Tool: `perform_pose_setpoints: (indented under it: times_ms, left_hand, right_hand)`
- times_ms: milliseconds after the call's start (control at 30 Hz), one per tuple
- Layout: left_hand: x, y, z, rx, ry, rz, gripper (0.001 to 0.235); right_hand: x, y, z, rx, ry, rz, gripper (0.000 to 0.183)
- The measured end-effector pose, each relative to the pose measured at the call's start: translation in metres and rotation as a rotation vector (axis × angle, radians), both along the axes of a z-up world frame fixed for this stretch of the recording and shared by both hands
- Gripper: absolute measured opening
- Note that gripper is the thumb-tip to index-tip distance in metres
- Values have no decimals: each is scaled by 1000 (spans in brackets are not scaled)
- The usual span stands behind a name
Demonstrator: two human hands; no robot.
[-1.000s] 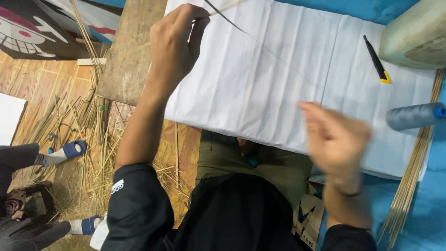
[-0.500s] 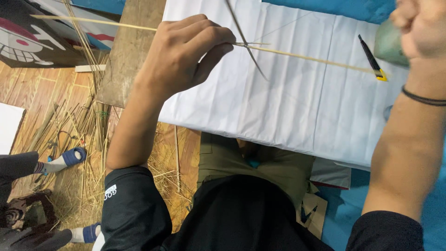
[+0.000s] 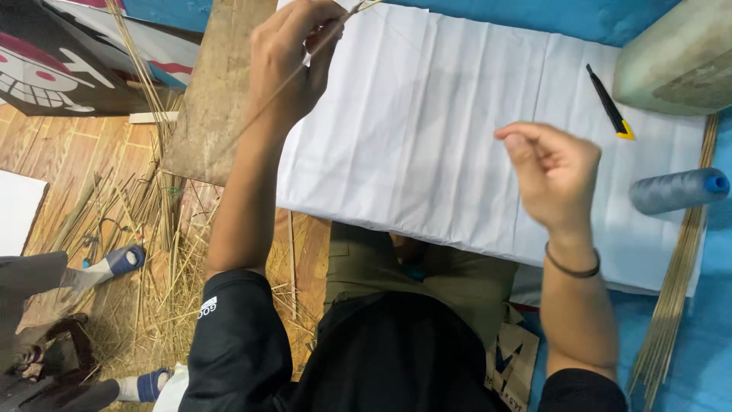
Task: Assembling a kite frame by tying and securing bamboo sticks with thread.
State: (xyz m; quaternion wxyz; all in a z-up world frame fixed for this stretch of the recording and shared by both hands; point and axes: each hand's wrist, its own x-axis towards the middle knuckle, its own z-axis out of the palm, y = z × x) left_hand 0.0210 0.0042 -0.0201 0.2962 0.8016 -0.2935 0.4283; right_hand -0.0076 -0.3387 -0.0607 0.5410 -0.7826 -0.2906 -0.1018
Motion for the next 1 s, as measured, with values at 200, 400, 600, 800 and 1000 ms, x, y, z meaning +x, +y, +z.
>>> perform_pose_setpoints:
  times_ms: [200, 400, 600, 800, 1000]
  left_hand:
    - [7, -1, -28, -211, 157, -77, 5]
    - [-5, 0, -10, -219, 155, -86, 15]
    - [-43, 13, 22, -228, 192, -90, 13]
    - [-85, 28, 20, -443, 441, -187, 11]
    - [-88, 20, -23, -762, 615, -262, 12]
  right_hand:
    - [-48, 39, 22, 81, 89, -67, 13]
    - [-79, 51, 67, 85, 66, -70, 17]
    - [-94, 49, 94, 133, 43, -8, 15]
    - [-89, 47, 100, 163, 45, 108, 18]
    - [-62, 50, 90, 134, 90, 191, 22]
